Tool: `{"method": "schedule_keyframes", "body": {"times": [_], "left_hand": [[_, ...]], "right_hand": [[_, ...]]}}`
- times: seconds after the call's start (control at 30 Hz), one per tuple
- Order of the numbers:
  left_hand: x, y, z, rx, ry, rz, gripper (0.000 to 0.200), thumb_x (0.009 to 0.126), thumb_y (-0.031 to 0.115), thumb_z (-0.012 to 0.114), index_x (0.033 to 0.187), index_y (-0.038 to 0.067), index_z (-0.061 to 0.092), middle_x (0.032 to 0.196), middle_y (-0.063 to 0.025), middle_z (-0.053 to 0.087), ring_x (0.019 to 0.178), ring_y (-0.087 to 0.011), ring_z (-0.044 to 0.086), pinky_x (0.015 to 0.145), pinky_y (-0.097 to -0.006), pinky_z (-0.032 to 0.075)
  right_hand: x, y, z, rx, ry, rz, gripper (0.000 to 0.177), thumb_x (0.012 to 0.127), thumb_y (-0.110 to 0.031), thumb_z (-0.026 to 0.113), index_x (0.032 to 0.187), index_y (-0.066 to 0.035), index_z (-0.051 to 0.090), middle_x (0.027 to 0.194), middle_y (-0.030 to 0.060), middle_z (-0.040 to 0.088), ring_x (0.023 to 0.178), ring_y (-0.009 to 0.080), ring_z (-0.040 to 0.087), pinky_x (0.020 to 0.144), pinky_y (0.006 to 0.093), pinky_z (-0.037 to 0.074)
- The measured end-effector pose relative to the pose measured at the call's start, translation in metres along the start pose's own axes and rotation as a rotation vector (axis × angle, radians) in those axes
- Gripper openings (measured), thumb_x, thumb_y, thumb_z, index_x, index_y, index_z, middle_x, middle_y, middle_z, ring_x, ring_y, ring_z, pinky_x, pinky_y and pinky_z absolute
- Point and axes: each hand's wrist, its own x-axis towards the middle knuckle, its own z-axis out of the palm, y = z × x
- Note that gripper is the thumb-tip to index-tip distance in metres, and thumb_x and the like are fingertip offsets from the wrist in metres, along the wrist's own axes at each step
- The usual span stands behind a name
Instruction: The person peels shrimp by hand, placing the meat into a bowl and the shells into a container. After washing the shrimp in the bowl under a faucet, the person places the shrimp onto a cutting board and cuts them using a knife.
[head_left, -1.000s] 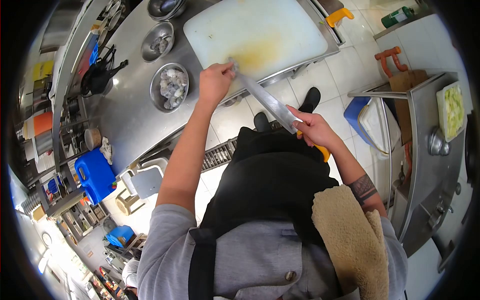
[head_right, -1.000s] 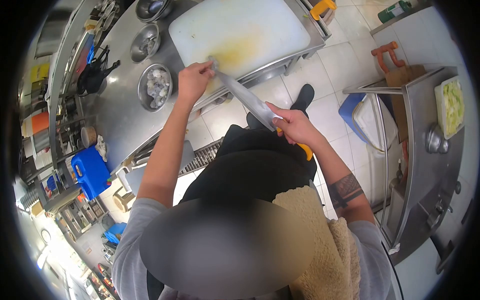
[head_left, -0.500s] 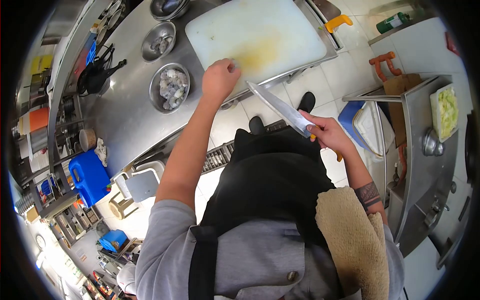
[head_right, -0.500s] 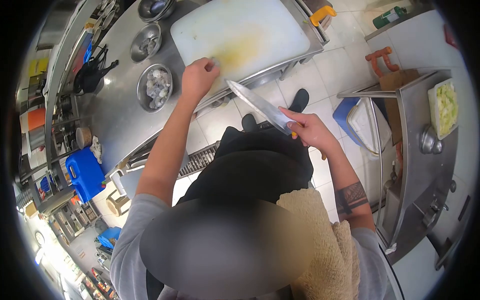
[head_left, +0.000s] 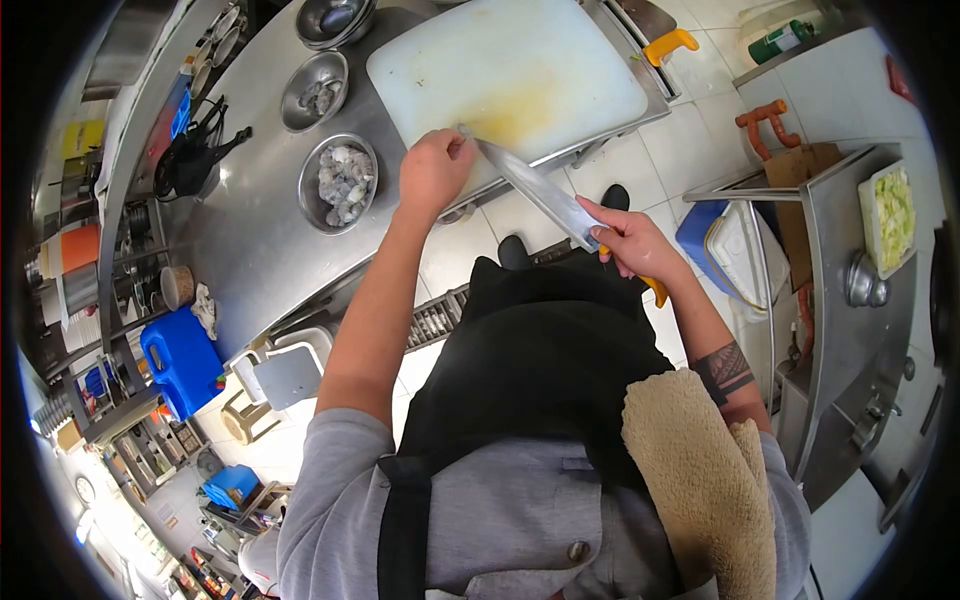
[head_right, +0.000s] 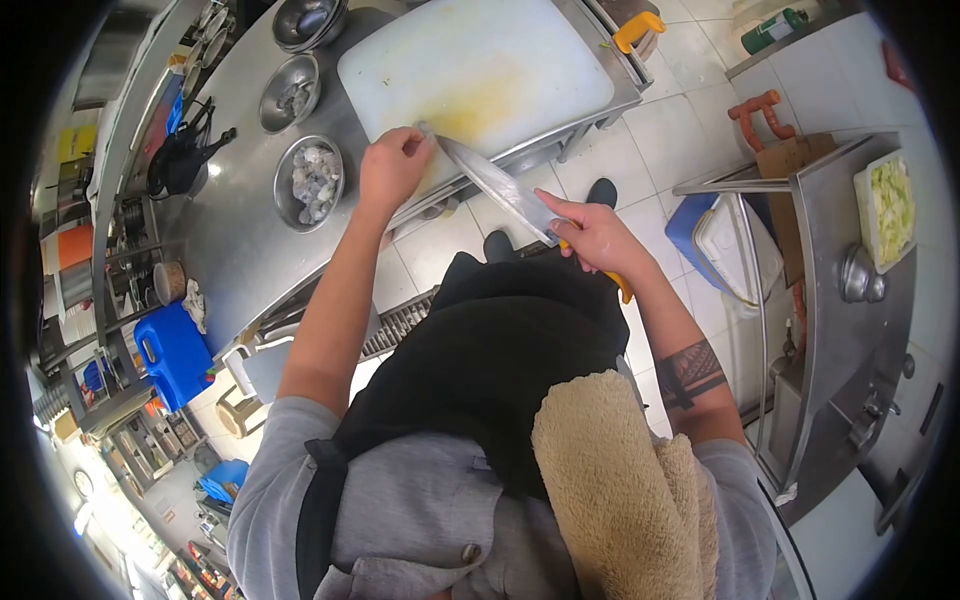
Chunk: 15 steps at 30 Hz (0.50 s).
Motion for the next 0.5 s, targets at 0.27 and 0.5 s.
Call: {"method": "schedule_keyframes", "body": {"times": [0.27,0.5], "left_hand": [[0.002,-0.007,0.009,0.028,-0.016,0.02,0.016,0.092,0.018,0.067,0.091,0.003,0.07,0.097,-0.017,0.071,0.09,-0.0386,0.068,0.078,-0.0477,0.055],[0.007,0.0,-0.007,-0.051,-0.155,-0.259,0.017,0.097,0.018,0.063,0.098,0.003,0.071,0.108,-0.0226,0.073,0.1,-0.0382,0.07,0.086,-0.0461,0.055]], "right_hand": [[-0.001,-0.001,0.001,-0.02,0.022,-0.034,0.05,0.106,-0.016,0.056,0.154,-0.032,0.053,0.075,0.0012,0.062,0.05,0.0055,0.051,0.046,0.0236,0.046],[0.001,0.004,0.002,-0.018,-0.01,-0.023,0.049,0.106,-0.016,0.058,0.154,-0.028,0.054,0.078,0.0011,0.064,0.052,0.0049,0.051,0.048,0.0237,0.047]]}}
